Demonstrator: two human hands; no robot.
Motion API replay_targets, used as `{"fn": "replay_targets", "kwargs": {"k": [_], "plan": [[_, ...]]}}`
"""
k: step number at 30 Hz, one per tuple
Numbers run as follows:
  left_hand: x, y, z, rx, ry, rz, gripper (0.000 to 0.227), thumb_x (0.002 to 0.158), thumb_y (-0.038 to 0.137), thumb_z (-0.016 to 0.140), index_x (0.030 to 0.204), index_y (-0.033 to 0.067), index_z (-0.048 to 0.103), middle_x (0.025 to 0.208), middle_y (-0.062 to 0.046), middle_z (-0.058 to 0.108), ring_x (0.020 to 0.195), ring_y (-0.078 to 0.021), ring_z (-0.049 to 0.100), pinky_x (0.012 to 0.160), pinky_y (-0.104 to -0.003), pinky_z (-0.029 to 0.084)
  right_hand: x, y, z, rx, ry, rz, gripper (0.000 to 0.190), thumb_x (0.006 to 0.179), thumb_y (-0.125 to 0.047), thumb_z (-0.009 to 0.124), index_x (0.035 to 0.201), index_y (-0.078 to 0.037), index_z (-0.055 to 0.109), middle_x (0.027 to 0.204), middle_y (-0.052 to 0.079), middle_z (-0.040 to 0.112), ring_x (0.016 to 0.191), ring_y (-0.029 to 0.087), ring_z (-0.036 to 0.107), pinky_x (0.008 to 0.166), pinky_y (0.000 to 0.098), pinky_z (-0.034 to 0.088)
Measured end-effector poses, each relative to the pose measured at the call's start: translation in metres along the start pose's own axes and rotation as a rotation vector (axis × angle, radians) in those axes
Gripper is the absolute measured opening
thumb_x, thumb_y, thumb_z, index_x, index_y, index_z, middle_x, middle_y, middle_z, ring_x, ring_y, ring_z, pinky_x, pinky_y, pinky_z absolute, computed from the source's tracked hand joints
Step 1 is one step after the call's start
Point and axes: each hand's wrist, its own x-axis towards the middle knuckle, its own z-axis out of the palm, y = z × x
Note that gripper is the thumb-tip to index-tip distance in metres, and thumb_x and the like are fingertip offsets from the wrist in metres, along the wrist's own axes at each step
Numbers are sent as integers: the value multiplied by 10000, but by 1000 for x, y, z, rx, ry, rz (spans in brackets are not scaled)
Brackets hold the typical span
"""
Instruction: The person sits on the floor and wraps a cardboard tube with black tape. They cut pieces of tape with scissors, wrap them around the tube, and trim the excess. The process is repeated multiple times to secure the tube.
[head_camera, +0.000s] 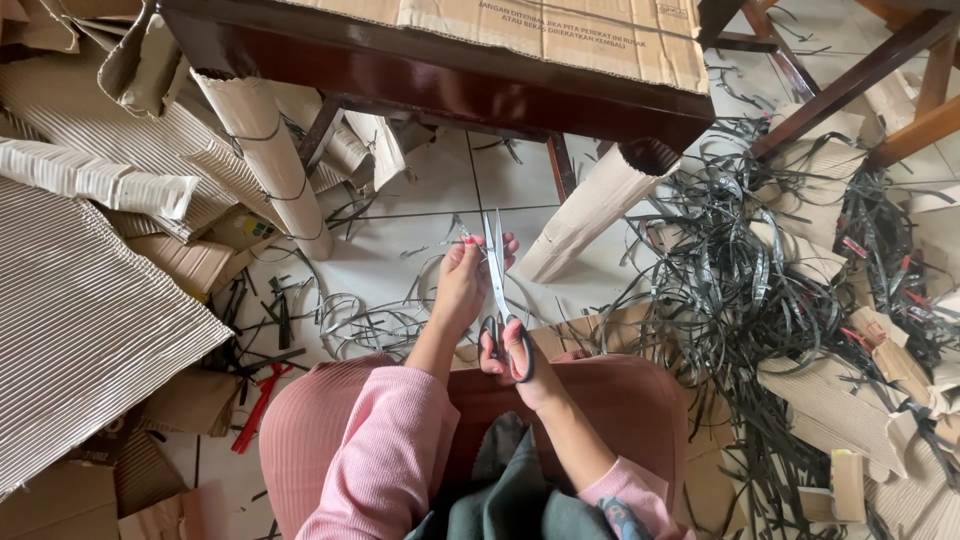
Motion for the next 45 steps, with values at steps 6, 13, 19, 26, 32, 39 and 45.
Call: {"fn": "replay_targets", "kwargs": {"k": [6,13,19,26,32,39,45], "plan": [[-2,6,-1,-11,29,6,219,1104,226,412,1066,35,512,1213,-315,680,1126,-398,695,962,-556,569,7,17,-6,-51,60,-45,706,980,-775,306,856,-135,574,518,-25,407,477,53,364,412,140,285],[-9,18,11,166,66,-13,249,1119,209,360,1083,16,512,1184,-327,685,1088,-388,713,964,-541,574,21,6,-21,-277,484,-354,443,817,-131,907,772,-81,469,774,101,746,682,124,708,650,214,539],[-14,13,17,422,-43,-62,252,1108,172,414,1127,-59,514,1150,-356,678,1052,-418,703,915,-528,592,33,-46,-31,-595,655,-579,237,820,-158,885,1023,-88,784,719,116,760,685,188,751,631,291,580],[-16,11,8,699,-166,-124,276,1090,196,508,1184,-53,581,1135,-304,677,1037,-414,712,872,-565,598,40,-55,-44,-1053,680,-547,105,859,-178,767,937,-118,730,672,66,735,699,317,748,640,438,611],[-36,25,26,902,-413,-184,201,1067,167,538,1152,-3,606,1044,-206,676,994,-317,692,845,-497,630,18,-105,-34,-991,630,-599,95,880,-190,758,820,-136,709,611,78,698,651,314,733,619,400,581],[-51,39,48,1064,-581,-197,221,1056,164,565,1102,-31,658,942,-237,699,906,-293,696,797,-447,629,6,-169,-32,-1001,607,-798,136,877,-171,805,804,-139,695,588,49,677,600,292,718,630,358,572],[-64,54,64,1014,-547,-216,335,1068,265,556,1089,-52,662,912,-246,703,899,-279,671,840,-450,617,17,-198,-44,-1090,674,-979,151,862,-196,839,825,-174,694,571,19,657,587,266,711,618,336,568]]}}
